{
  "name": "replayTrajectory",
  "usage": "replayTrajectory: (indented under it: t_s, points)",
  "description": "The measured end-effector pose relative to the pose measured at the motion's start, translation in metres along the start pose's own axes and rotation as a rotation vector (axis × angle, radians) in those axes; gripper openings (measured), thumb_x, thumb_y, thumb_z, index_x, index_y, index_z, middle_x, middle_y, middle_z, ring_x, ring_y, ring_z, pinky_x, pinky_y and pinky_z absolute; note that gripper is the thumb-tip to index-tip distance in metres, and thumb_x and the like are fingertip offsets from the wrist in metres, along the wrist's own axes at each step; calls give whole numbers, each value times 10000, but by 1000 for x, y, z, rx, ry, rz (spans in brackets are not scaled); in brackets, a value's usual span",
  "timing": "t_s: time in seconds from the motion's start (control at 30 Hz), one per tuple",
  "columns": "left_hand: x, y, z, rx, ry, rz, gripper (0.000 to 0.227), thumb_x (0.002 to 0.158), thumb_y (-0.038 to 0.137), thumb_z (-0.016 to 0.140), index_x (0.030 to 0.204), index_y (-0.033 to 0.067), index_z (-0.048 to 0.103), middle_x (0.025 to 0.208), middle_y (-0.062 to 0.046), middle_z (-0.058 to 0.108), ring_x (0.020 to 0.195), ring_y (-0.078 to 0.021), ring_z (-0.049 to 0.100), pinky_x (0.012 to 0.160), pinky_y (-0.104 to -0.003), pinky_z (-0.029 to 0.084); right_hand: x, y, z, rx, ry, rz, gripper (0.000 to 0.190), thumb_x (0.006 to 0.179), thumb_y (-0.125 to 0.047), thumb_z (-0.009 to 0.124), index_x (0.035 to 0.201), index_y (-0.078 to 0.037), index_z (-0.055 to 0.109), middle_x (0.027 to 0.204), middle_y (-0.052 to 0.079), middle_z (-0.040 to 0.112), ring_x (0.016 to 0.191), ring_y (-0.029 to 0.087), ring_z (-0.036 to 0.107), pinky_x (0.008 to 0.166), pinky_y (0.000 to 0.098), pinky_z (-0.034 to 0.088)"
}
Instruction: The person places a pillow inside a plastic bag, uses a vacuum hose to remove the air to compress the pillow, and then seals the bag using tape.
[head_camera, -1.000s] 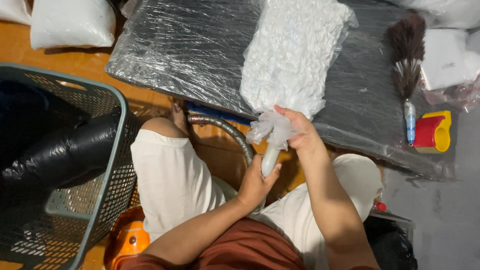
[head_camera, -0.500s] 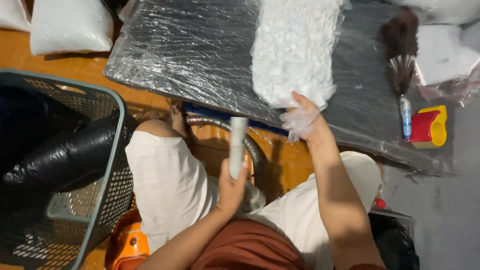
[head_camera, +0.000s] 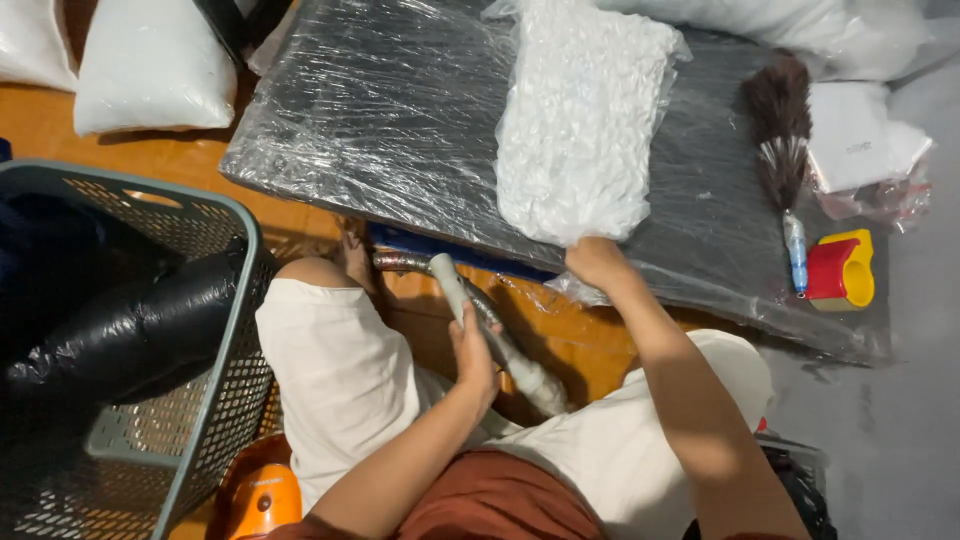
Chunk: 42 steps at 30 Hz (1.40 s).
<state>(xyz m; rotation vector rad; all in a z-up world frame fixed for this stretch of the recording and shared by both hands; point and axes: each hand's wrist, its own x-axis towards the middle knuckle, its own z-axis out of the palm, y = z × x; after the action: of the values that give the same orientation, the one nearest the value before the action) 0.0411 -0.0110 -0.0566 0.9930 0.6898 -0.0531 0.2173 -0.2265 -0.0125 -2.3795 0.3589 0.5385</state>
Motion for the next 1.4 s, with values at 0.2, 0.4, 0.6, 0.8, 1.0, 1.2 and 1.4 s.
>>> replayTrajectory:
  t_s: [0.2, 0.4, 0.6, 0.8, 1.0, 1.2, 1.4]
  points:
    - [37, -16, 44, -64, -124, -60, 290, 1004, 423, 529, 1058, 138, 533, 827, -104, 650, 689, -198, 642, 544, -298, 516, 11, 14, -27, -111, 66, -29, 644, 855, -502, 691, 1199, 43, 701, 1170, 267, 699, 1175, 387, 666, 938, 502, 540]
    - [62, -21, 103, -110, -258, -136, 306, 1027, 414, 482, 1127, 127, 519, 915, -107, 641, 765, -203, 655, 590, -306, 546, 17, 34, -63, -213, 135, -36, 613, 895, -516, 629, 1153, 31, 728, 1131, 263, 717, 1155, 393, 679, 931, 506, 546]
    - [76, -36, 145, -172, -338, -235, 331, 1049, 404, 435, 1196, 117, 506, 1002, -110, 632, 840, -208, 668, 636, -314, 576, 30, 55, -67, -338, 149, -42, 607, 935, -531, 567, 1108, 20, 755, 1092, 260, 735, 1136, 400, 692, 924, 511, 553]
    - [89, -62, 135, -307, -313, -313, 363, 1071, 395, 388, 1264, 106, 492, 1090, -113, 624, 916, -213, 682, 682, -322, 607, 44, 63, -24, -517, 68, -118, 626, 975, -546, 506, 1063, 9, 782, 1053, 257, 754, 1116, 408, 705, 917, 516, 560]
    - [118, -103, 121, -357, -233, -308, 432, 1069, 398, 378, 1338, 79, 489, 1151, -115, 643, 978, -220, 707, 660, -281, 614, 48, 38, 16, -640, -19, -235, 668, 1025, -489, 425, 1053, 75, 781, 1076, 313, 743, 1147, 459, 677, 973, 553, 519]
    - [86, -77, 118, 72, -12, -141, 347, 958, 347, 534, 1088, 49, 658, 870, -96, 689, 751, -184, 690, 558, -307, 543, 51, 34, 3, -728, -49, -278, 712, 1043, -422, 378, 1078, 174, 766, 1141, 389, 722, 1214, 521, 627, 1054, 596, 441]
    - [-51, 147, -4, 142, -530, 399, 244, 1029, 196, 517, 1162, 23, 625, 1036, -94, 722, 929, -162, 707, 763, -256, 553, 51, 40, -7, -730, 1, -360, 615, 1075, -303, 397, 1022, 227, 705, 1082, 438, 678, 1000, 607, 632, 911, 581, 483]
